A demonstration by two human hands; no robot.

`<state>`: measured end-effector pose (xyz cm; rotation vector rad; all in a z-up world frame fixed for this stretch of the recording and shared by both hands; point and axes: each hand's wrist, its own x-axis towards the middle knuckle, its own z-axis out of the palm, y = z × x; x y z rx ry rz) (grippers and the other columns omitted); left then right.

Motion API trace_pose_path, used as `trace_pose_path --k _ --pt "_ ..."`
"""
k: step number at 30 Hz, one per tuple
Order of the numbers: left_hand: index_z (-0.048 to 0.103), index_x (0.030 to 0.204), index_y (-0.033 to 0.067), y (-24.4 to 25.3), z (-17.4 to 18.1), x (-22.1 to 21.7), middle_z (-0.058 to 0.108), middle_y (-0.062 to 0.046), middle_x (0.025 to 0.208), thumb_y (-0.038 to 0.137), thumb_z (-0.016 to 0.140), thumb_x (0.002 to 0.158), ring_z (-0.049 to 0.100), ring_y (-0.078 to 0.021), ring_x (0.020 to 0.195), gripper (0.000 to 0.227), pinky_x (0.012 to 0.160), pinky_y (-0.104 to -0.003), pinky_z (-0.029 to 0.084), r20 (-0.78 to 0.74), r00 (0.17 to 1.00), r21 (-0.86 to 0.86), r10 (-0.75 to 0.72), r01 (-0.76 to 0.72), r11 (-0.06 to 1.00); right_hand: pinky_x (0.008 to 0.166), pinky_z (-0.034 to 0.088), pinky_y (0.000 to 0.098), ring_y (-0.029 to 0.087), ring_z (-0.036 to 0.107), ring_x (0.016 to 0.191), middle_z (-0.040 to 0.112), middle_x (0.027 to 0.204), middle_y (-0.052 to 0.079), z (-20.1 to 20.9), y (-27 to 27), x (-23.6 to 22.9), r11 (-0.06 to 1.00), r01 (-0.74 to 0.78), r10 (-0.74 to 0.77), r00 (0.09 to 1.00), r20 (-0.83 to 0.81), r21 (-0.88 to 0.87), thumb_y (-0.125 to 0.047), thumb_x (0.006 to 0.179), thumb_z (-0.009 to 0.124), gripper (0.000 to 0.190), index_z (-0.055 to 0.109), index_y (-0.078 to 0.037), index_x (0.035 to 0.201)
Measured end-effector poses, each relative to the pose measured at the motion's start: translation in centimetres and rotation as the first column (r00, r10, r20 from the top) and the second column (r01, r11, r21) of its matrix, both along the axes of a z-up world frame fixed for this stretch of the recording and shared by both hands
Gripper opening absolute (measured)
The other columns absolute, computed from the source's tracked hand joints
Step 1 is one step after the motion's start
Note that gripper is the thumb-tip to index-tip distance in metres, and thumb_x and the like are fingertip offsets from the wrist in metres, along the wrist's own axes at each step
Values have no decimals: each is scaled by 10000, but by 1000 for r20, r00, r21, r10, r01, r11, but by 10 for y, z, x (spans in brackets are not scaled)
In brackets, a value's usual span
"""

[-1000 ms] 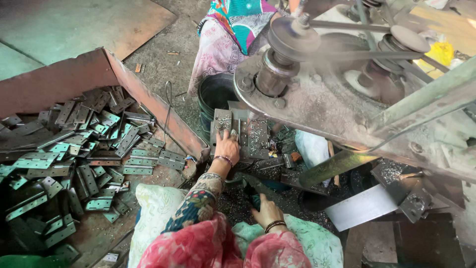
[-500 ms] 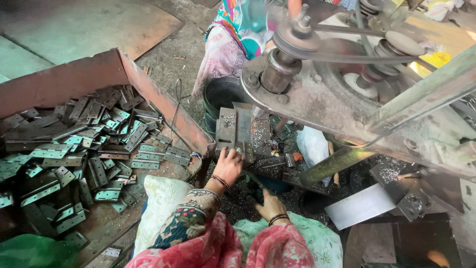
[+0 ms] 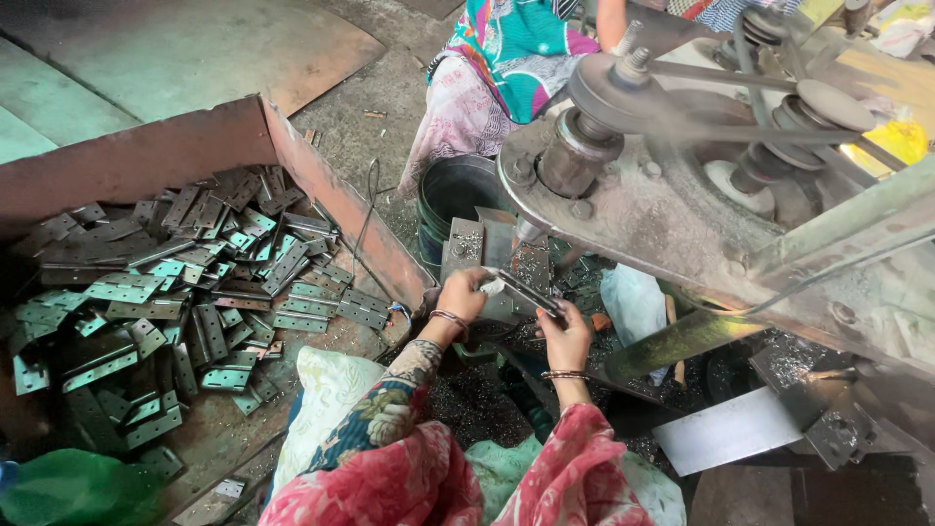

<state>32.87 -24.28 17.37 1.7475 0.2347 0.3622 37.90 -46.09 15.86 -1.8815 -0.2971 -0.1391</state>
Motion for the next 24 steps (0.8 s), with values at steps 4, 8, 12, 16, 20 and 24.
trace_pose_path --k 4,8,12,16,20,24 --pt "587 1374 109 5 12 -14 462 -120 1505 397 792 755 348 -368 1380 712 1046 -586 385 -146 961 765 234 -40 642 811 577 412 322 701 967 681 1163 128 -4 27 -10 782 10 199 944 265 -623 -45 826 781 264 702 -45 1078" --pt "610 1354 145 -22 6 -29 458 -106 1523 370 648 924 279 -378 1474 487 1132 -679 274 -311 940 860 137 218 462 944 543 436 391 643 1105 626 1231 160 -4 49 -31 744 -49 344 883 320 -666 28 789 712 455 651 -30 1237" --pt "659 1300 120 -39 -23 -29 498 -79 1482 409 528 954 265 -402 1457 470 1110 -764 183 -156 981 956 115 121 266 967 521 468 413 622 1132 622 1264 182 3 32 -54 705 -16 322 898 300 -709 -85 745 756 538 620 -34 1263" --pt "724 1229 128 -40 -38 -4 541 -73 1453 365 454 1040 253 -408 1498 405 1154 -769 152 -245 962 940 123 205 273 964 541 467 378 638 1175 638 1306 160 0 -17 -78 576 -209 189 975 -121 -790 -315 873 724 560 562 -109 1368" --pt "736 1216 116 -36 -32 3 545 -67 1473 349 458 1046 280 -400 1490 400 1164 -760 156 -236 964 932 120 189 310 851 588 503 414 702 1021 708 1135 220 -45 -52 -108 432 -269 41 959 -279 -861 -351 831 753 733 433 -167 1464" --pt "739 1202 128 -36 -24 -1 541 -74 1473 274 473 1001 282 -404 1478 364 1143 -758 155 -251 958 943 137 210 257 740 619 513 426 746 857 741 947 234 -111 -59 -130 495 -185 -33 972 -231 -849 -415 894 725 688 419 -179 1463"
